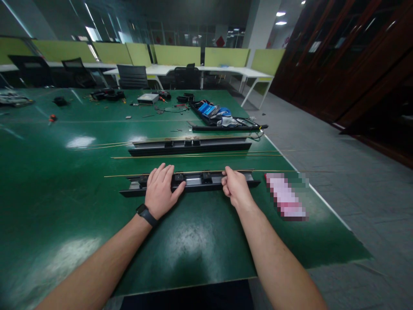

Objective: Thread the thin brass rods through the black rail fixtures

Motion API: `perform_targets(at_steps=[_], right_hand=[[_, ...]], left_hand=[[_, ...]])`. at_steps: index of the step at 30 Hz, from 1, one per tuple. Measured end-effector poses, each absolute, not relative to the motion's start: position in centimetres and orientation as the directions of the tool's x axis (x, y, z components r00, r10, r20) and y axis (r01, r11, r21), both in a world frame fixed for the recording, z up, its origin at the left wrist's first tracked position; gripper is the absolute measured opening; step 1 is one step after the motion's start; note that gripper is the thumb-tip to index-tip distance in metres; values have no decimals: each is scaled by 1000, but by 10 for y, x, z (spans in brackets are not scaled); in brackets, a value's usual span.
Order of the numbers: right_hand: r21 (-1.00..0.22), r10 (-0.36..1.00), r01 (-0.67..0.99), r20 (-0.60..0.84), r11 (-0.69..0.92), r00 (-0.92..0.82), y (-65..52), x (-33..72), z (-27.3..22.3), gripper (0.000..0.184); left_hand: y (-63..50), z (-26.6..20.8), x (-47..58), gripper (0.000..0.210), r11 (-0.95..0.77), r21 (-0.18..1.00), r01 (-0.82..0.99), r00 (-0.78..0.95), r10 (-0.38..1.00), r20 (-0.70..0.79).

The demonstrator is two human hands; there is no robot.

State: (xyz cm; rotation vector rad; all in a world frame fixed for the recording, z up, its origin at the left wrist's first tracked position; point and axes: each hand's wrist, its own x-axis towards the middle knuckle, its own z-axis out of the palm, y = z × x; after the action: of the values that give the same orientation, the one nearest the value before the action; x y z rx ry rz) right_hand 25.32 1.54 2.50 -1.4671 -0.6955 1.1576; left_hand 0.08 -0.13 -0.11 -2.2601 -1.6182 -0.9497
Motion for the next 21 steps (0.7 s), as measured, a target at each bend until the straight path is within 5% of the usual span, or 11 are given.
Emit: perform_targets(at_steps=[21], right_hand=[[-966,922,-114,-254,-231,291,13,253,28,23]], left_hand=[[-2,0,0,60,-374,196,907,191,777,599]])
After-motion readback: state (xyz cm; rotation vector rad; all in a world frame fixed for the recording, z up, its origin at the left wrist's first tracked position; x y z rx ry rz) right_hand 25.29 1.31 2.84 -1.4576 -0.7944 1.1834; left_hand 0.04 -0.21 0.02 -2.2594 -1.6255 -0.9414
